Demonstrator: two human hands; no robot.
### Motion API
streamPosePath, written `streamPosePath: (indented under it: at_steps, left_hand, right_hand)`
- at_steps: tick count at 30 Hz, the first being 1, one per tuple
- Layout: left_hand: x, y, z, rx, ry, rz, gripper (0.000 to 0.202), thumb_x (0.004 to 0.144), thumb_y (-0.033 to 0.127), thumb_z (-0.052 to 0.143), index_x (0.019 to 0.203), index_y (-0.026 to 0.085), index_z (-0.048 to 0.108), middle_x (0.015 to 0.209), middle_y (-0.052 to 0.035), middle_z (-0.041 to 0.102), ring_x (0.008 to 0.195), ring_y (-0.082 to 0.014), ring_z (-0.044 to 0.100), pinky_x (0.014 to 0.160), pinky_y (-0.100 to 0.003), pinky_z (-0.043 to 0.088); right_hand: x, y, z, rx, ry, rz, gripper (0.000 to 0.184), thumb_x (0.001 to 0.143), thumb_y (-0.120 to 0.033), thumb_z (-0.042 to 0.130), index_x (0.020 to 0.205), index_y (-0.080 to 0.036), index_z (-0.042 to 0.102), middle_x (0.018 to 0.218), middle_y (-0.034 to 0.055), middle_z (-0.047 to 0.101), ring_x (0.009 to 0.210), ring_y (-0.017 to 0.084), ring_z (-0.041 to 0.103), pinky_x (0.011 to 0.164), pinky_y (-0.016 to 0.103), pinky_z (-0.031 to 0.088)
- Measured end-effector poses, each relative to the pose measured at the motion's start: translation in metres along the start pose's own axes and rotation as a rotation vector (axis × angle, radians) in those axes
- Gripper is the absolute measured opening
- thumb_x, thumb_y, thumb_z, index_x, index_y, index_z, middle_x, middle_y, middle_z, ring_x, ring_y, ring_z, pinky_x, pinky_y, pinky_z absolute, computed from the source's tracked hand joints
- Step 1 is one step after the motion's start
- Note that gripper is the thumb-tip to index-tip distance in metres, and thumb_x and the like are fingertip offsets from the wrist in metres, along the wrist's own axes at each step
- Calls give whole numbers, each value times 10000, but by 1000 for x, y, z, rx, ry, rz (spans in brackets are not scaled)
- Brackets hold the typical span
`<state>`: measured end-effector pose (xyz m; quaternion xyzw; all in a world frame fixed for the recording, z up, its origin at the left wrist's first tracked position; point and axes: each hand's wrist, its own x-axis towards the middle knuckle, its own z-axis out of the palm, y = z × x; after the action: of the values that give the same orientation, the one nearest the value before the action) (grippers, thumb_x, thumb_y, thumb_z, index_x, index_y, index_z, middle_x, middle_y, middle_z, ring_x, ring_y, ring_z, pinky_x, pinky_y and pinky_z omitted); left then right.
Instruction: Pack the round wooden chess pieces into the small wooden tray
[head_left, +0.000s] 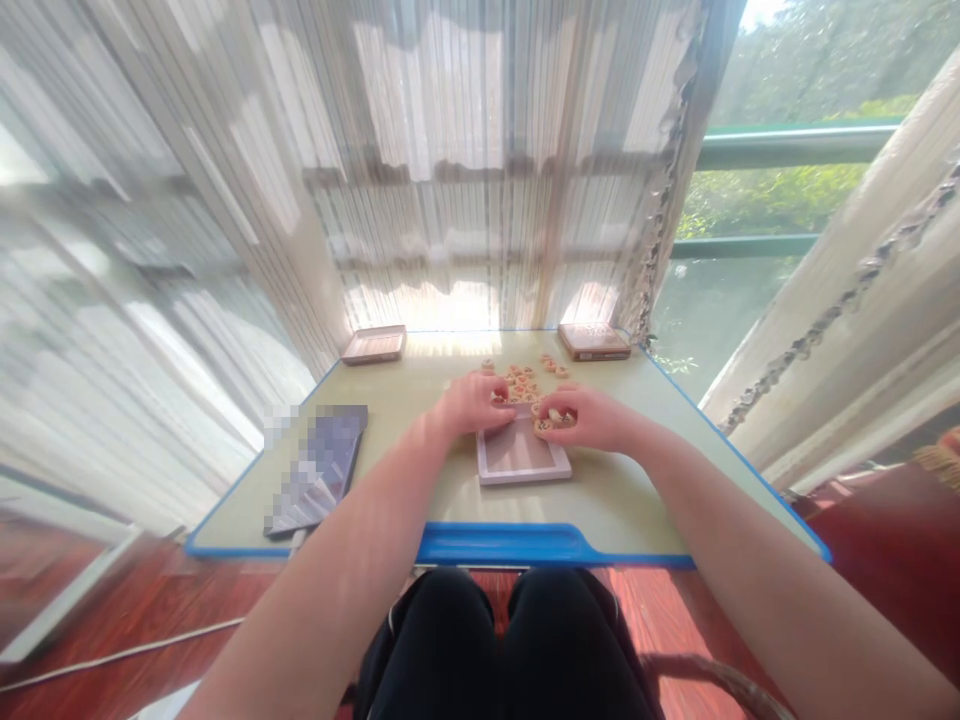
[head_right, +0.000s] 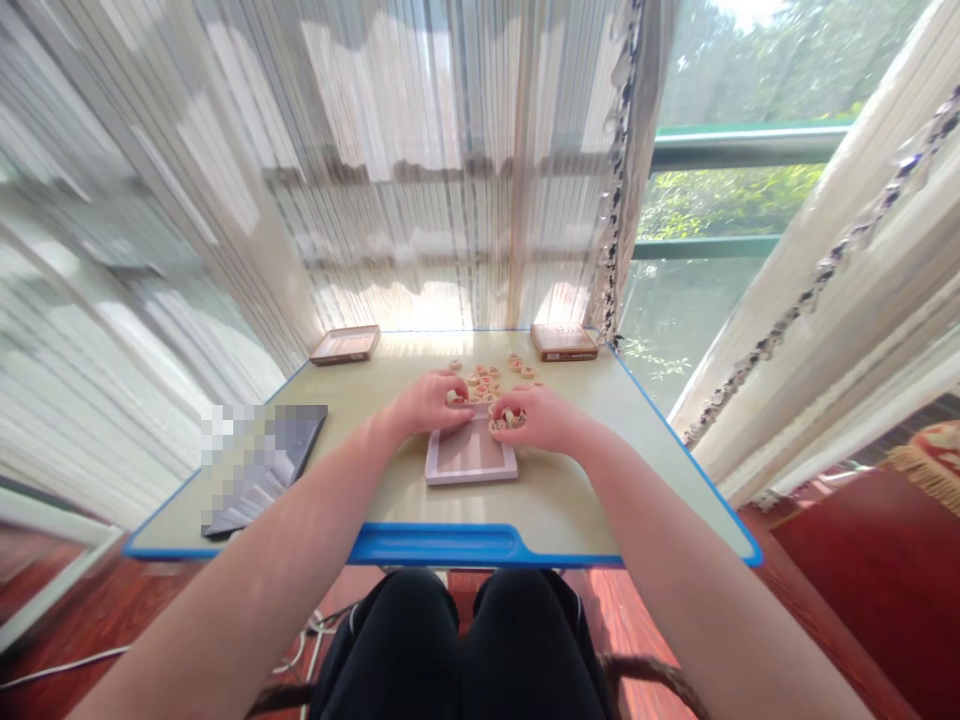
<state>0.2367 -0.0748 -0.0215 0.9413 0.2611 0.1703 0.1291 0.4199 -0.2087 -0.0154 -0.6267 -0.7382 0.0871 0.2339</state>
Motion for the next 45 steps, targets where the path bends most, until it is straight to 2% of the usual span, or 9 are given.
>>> streamPosePath:
  at_steps: [5, 13, 23, 32, 38, 40, 42, 45]
  left_hand:
    - [0, -1, 1, -3, -2, 5, 266, 706, 408, 628, 850, 191, 684, 871, -62, 631, 790, -214, 598, 729, -311, 474]
    - [-2, 1, 2, 19, 22, 14, 238, 729, 406, 626, 809, 191, 688, 849, -64, 647, 785, -207, 601, 719, -294, 471]
    - [-1, 0, 4, -4, 33, 17, 234, 723, 418, 609, 771, 202, 682, 825, -50, 641, 728, -178, 582, 669, -274, 451]
    - [0, 0, 3, -25, 50, -7, 196, 737, 376, 609, 753, 196, 687, 801, -52, 658, 764, -190, 594, 704, -278, 468]
    - [-1, 3, 1, -58, 29, -20, 386, 763, 563, 582, 759, 192, 689, 785, -66, 650, 765, -212, 592, 725, -309, 468]
    - [0, 1, 1, -78, 50, -14, 412, 787, 579, 552, 767, 192, 695, 798, -82, 649, 783, -226, 592, 754, -329, 471]
    - [2, -4, 4, -103, 91, -4, 418, 831, 562, 501, 776, 199, 702, 817, -101, 651, 812, -241, 590, 802, -356, 468]
    - [7, -12, 9, -178, 186, 29, 430, 889, 520, 417, 835, 211, 710, 867, -128, 667, 885, -265, 589, 905, -405, 438]
  right_hand:
    - [1, -2, 0, 9, 9, 4, 200, 703, -285, 676, 885, -217, 723, 821, 27, 653, 707, 150, 548, 671, 274, 434]
    - [-1, -5, -2, 25, 8, 57, 211, 688, -321, 678, 854, -196, 716, 668, 1, 606, 609, 130, 497, 582, 252, 395]
    - [-1, -6, -2, 16, 3, 99, 188, 686, -339, 668, 802, -195, 698, 613, -21, 528, 593, 126, 471, 570, 253, 370]
    - [0, -5, -2, 18, 18, 90, 189, 680, -340, 666, 802, -198, 692, 591, -29, 511, 564, 117, 445, 556, 250, 358]
    - [0, -4, -5, 21, 31, 117, 256, 656, -379, 697, 828, -190, 683, 651, -15, 548, 594, 131, 480, 559, 257, 360]
    - [1, 1, -5, 28, 71, 97, 251, 694, -401, 669, 827, -188, 680, 636, -18, 530, 587, 132, 480, 558, 261, 367]
    - [5, 10, -3, 8, 176, 64, 212, 757, -373, 608, 824, -184, 681, 650, -4, 535, 620, 148, 506, 600, 281, 404]
    - [14, 29, 4, -89, 374, 26, 194, 794, -262, 545, 869, -185, 706, 789, 57, 620, 815, 212, 569, 767, 353, 459]
